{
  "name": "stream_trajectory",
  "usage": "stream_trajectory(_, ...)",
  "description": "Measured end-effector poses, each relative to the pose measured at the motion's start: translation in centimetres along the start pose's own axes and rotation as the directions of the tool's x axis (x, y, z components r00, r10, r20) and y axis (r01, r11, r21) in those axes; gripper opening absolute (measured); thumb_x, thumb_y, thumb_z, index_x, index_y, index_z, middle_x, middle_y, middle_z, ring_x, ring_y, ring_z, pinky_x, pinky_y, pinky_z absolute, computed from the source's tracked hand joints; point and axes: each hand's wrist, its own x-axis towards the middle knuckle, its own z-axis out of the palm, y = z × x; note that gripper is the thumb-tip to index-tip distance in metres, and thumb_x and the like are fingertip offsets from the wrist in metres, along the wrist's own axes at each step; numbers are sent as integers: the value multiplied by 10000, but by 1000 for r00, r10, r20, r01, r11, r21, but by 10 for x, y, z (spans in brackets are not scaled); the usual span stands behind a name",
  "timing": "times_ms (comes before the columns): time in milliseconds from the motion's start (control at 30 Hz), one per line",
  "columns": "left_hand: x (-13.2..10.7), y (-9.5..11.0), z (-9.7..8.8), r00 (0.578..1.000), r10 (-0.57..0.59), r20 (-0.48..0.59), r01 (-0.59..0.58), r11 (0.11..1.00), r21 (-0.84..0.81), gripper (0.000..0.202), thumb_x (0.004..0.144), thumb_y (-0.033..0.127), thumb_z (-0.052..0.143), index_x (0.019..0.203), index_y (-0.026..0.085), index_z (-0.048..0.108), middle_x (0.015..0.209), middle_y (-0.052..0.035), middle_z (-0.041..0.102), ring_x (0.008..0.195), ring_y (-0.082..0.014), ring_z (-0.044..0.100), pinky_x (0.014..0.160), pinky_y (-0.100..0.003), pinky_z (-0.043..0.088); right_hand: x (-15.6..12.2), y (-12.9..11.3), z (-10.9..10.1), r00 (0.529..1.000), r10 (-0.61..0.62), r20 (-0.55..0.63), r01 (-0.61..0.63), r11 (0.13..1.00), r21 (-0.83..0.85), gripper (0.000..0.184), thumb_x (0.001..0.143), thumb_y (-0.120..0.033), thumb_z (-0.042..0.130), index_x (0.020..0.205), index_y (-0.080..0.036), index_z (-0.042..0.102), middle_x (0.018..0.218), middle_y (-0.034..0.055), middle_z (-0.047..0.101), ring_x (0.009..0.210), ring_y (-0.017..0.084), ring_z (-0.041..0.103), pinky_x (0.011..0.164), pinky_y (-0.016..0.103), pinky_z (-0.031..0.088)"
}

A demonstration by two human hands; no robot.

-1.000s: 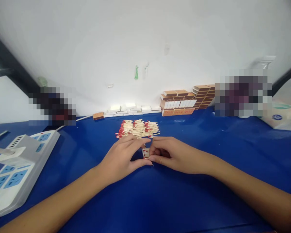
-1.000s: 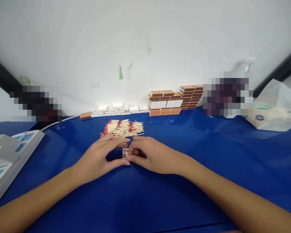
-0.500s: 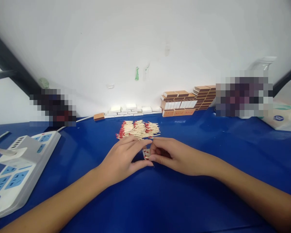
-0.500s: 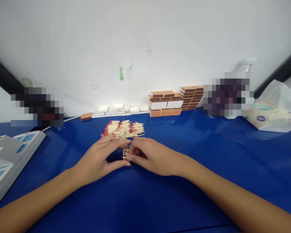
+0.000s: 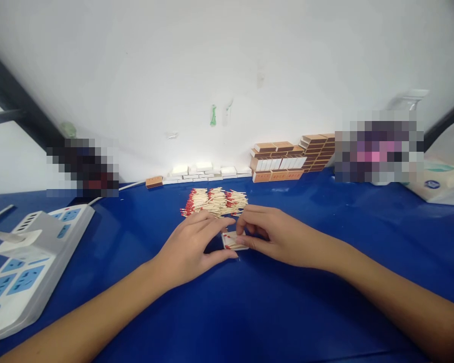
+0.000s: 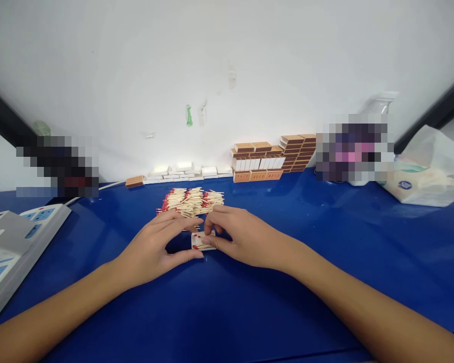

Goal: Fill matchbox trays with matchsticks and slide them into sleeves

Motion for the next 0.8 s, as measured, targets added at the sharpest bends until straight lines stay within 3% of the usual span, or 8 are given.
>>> stream_trajectory(133, 0, 1, -1, 999, -23, 33, 23, 1000, -6, 457, 924, 440, 774, 1287, 206, 625, 1051, -74, 767, 986, -259, 684, 883, -423, 572, -2, -4, -6, 999, 52, 9, -52, 998, -39, 308, 968, -494, 685, 1060, -206, 628, 1016, 44, 641, 831, 172, 568, 692, 304, 421)
stream_trajectory(267, -1, 1, 0, 998, -37, 40, 37, 999, 4, 448, 927, 389, 775, 1295, 186, 619, 1065, -83, 763, 1013, -265, 679, 900, -435, 567, -3, -4, -10, 993, 79, 91, -71, 993, -90, 445, 886, -574, 753, 1117, -211, 638, 1102, 63, 633, 838, 191, 579, 677, 325, 428)
stream_trajectory(400, -1, 1, 0, 1000, -25, 15, 25, 999, 21, 489, 919, 387, 789, 1321, 179, 602, 1070, -77, 759, 1025, -262, 671, 930, -435, 548, -2, -1, -11, 990, 83, 118, -69, 991, -115, 351, 901, -504, 754, 1067, -211, 654, 1068, 58, 628, 815, 189, 575, 663, 324, 416)
stream_trajectory(633, 1, 1, -5, 995, 6, -104, 2, 997, 72, 547, 920, 396, 790, 1391, 235, 563, 1150, -59, 765, 1036, -252, 680, 944, -427, 502, 0, 0, -13, 997, 78, 14, -77, 995, -67, 325, 882, -406, 796, 1074, -216, 617, 998, 31, 615, 798, 173, 560, 680, 299, 410)
stream_trajectory(800, 0, 3, -4, 994, 35, -103, -27, 997, 75, 506, 925, 366, 791, 1358, 219, 575, 1165, -64, 765, 1078, -250, 683, 974, -422, 491, 0, 1, -12, 997, 79, 23, -79, 997, -15, 338, 862, -414, 814, 1040, -214, 608, 948, 15, 627, 763, 158, 557, 672, 289, 410)
